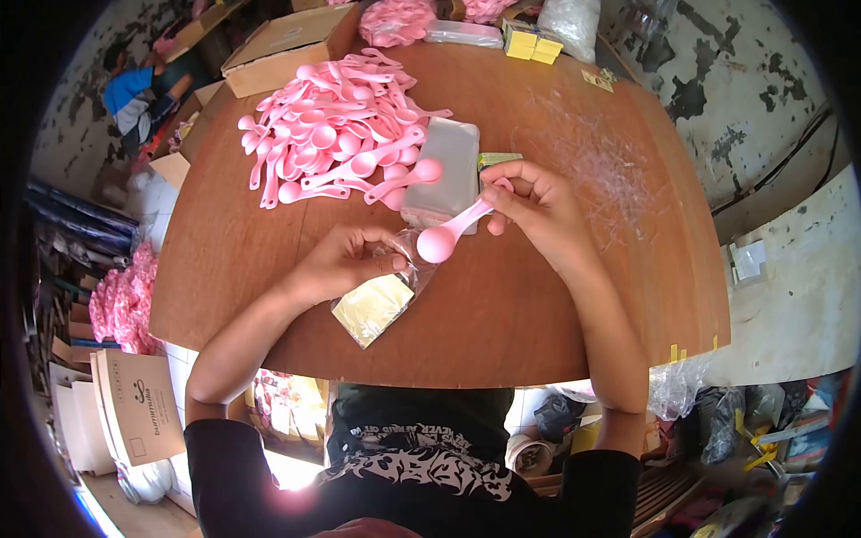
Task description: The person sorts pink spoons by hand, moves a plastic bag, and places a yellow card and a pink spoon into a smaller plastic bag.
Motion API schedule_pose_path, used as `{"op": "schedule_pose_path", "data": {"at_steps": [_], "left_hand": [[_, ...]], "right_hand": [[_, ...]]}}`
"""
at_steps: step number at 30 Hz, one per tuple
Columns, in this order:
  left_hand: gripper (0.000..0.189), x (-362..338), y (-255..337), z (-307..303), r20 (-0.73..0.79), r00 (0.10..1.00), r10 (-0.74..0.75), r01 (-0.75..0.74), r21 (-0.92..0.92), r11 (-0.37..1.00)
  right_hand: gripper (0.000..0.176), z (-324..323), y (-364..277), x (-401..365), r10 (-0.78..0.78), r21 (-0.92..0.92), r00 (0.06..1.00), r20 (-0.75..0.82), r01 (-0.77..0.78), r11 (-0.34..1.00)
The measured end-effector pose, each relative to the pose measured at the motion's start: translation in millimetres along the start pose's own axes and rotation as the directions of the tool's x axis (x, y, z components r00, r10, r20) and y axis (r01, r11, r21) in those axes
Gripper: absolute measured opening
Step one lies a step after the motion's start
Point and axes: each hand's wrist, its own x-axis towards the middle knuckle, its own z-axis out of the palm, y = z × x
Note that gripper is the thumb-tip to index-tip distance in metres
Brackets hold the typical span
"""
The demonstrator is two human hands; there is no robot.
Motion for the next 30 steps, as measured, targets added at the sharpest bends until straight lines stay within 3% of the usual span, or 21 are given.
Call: {"op": "schedule_pose_path", "data": {"at_steps": [4,13,22,24,30], "left_hand": [[0.016,0,-4,0,0.022,0.999,0.042,-0.043,0.042,0.998],[0.014,0,4,0,0.012,0.998,-0.055,0.056,-0.060,0.997],[0.021,-2,11,5,-0.033,0.999,-0.040,0.038,-0.078,0.996],[0.026,-2,15,7,-0.031,0.998,-0.057,0.058,0.030,0.998],[0.029,-2,14,5,-0.022,0.994,-0.107,0.108,0.083,0.991]], "right_hand": [[0.017,-1,5,1,-0.068,-0.081,0.996,-0.051,0.064,0.995],[0.020,-1,6,0,-0.083,-0.076,0.996,-0.029,0.080,0.994],[0.018,4,3,-2,-0.018,-0.032,1.000,-0.006,0.017,0.999],[0.018,6,7,-1,-0.028,-0.032,1.000,0.000,0.028,0.999],[0.019,16,13,-4,-0.033,-0.058,0.999,-0.006,0.033,0.998]]}}
